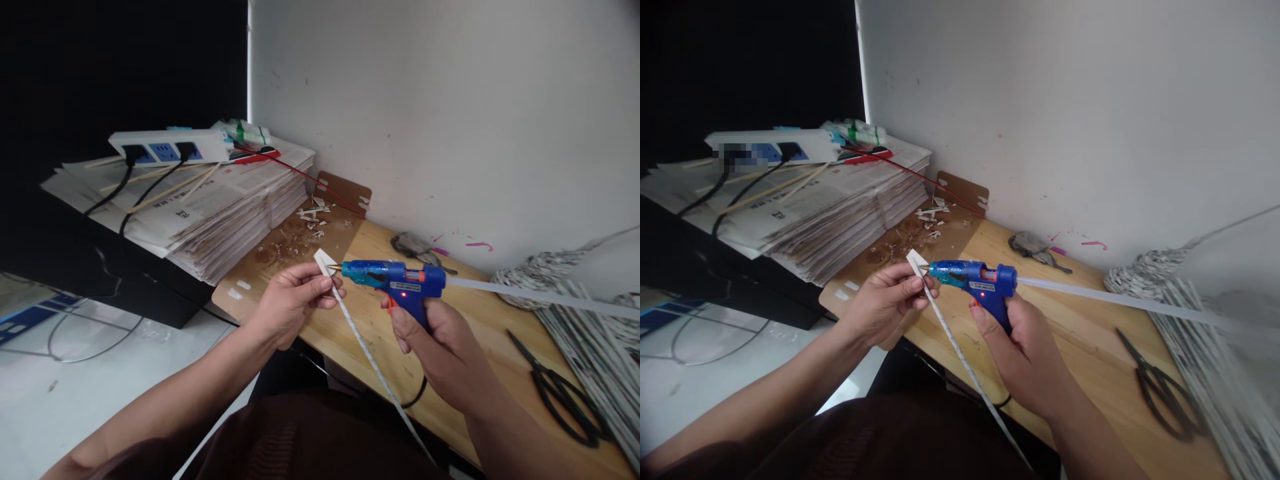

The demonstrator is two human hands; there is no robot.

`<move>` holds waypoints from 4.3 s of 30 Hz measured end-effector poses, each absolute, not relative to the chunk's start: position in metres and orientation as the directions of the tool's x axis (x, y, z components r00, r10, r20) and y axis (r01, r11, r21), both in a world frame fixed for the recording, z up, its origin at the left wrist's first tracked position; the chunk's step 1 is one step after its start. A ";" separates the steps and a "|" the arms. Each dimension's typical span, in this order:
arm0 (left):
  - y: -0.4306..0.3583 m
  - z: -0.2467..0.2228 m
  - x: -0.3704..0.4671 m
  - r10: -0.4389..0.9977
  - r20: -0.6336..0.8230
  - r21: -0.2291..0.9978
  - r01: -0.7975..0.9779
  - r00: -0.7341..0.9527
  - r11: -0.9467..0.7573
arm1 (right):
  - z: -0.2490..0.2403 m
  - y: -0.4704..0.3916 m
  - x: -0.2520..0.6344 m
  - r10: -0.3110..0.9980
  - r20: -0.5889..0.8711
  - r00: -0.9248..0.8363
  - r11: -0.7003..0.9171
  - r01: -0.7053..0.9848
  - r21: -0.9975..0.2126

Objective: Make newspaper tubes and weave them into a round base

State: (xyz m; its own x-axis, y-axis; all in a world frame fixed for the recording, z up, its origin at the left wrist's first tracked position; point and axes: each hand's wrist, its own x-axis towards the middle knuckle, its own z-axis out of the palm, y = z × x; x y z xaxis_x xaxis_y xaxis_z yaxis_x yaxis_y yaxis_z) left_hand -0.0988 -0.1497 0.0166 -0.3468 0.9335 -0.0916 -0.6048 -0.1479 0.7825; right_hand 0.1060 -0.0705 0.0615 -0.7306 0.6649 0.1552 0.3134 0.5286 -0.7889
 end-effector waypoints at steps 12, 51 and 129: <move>-0.149 0.011 -0.099 0.946 -0.061 0.784 -0.601 -0.319 -0.152 | 0.061 -0.069 0.103 0.661 0.194 -0.725 0.602 0.358 -0.714; -0.150 0.002 -0.101 0.935 -0.096 0.805 -0.579 -0.341 -0.129 | 0.068 -0.071 0.100 0.665 0.076 -0.743 0.517 0.384 -0.765; -0.150 0.006 -0.109 0.902 -0.174 0.797 -0.594 -0.395 -0.106 | 0.059 -0.073 0.095 0.634 0.180 -0.752 0.612 0.345 -0.711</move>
